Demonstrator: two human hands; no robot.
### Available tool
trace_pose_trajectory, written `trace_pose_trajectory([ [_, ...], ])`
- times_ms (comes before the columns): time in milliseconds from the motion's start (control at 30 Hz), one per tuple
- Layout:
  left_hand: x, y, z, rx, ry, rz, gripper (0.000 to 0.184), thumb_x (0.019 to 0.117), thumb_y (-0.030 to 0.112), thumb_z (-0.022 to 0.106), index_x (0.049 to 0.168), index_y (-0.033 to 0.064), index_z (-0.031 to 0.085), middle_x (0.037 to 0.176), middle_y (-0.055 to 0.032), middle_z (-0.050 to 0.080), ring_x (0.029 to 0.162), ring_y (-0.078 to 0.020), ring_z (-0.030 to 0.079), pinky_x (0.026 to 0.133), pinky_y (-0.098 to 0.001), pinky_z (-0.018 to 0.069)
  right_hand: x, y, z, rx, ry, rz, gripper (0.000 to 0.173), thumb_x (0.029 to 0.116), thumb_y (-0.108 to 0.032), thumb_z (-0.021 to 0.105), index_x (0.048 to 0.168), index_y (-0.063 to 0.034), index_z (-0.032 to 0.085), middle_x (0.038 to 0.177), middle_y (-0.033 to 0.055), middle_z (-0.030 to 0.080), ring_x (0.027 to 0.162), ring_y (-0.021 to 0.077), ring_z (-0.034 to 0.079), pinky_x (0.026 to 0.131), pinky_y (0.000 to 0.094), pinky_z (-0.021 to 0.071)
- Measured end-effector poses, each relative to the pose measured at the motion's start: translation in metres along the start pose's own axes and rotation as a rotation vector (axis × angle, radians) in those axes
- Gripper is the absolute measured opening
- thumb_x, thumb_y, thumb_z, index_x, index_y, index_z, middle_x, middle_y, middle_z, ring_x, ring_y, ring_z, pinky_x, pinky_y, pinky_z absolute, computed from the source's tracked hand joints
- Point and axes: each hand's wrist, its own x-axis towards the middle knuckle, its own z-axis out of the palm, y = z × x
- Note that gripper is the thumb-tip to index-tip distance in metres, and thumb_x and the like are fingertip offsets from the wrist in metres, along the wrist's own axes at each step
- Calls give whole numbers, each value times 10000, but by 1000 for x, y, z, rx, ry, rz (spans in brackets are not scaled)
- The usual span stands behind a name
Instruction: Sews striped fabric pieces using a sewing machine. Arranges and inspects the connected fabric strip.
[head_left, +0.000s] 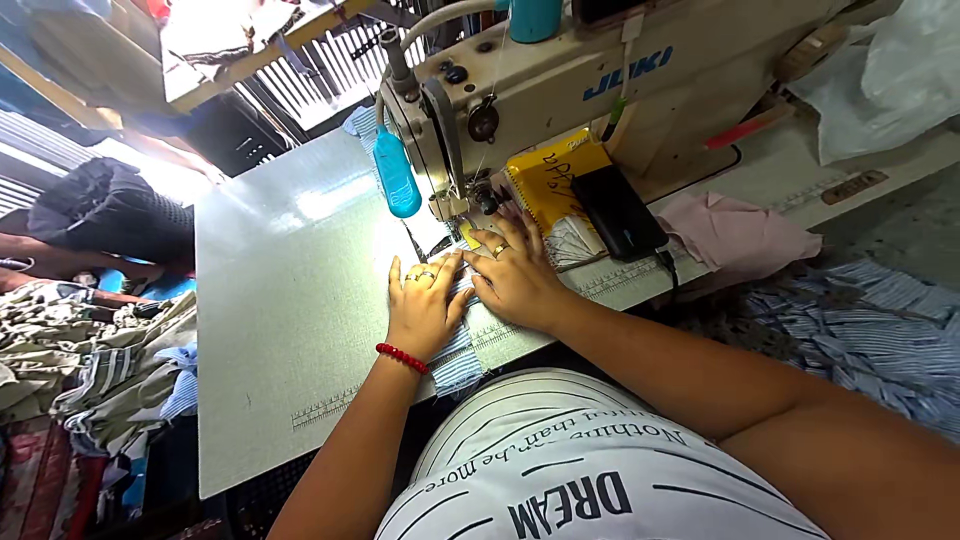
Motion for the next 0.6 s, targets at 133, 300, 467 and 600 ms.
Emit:
trace_pose_trajectory([
  [133, 7, -9, -2, -44, -32, -13, 561, 1064, 492, 359, 1469, 177, 587, 1464, -37, 602, 1374, -293, 539, 1159, -773, 53, 3, -1, -1, 2, -52, 34, 473, 1036, -371, 413, 1444, -248, 618, 1594, 94, 459, 1563, 401, 197, 1194, 745, 18],
  [300, 10, -17, -2, -70, -23, -2, 556, 1058, 498, 356, 1451, 196, 609, 1463, -4, 605, 1386, -268, 530, 1161, -776, 29, 6, -1, -2, -18, -110, 53, 503, 1047, -399, 391, 1511, -275, 542, 1627, 89, 413, 1577, 380, 160, 1190, 745, 1],
  [467, 11, -17, -4, -47, -20, 7, 567, 1054, 498, 351, 1439, 181, 620, 1446, -27, 618, 1370, -282, 545, 1162, -771, 38, 6, -1, -2, -17, -136, 58, 502, 1056, -401, 386, 1526, -287, 521, 1644, 75, 389, 1586, 370, 131, 1189, 747, -19],
  [600, 12, -22, -5, -40, -25, 30, 577, 1059, 501, 336, 1428, 170, 629, 1438, -42, 624, 1372, -295, 544, 1165, -772, 32, 3, 0, -1, 7, -36, 28, 441, 1031, -363, 437, 1386, -239, 667, 1558, 105, 499, 1555, 389, 228, 1197, 743, 27],
])
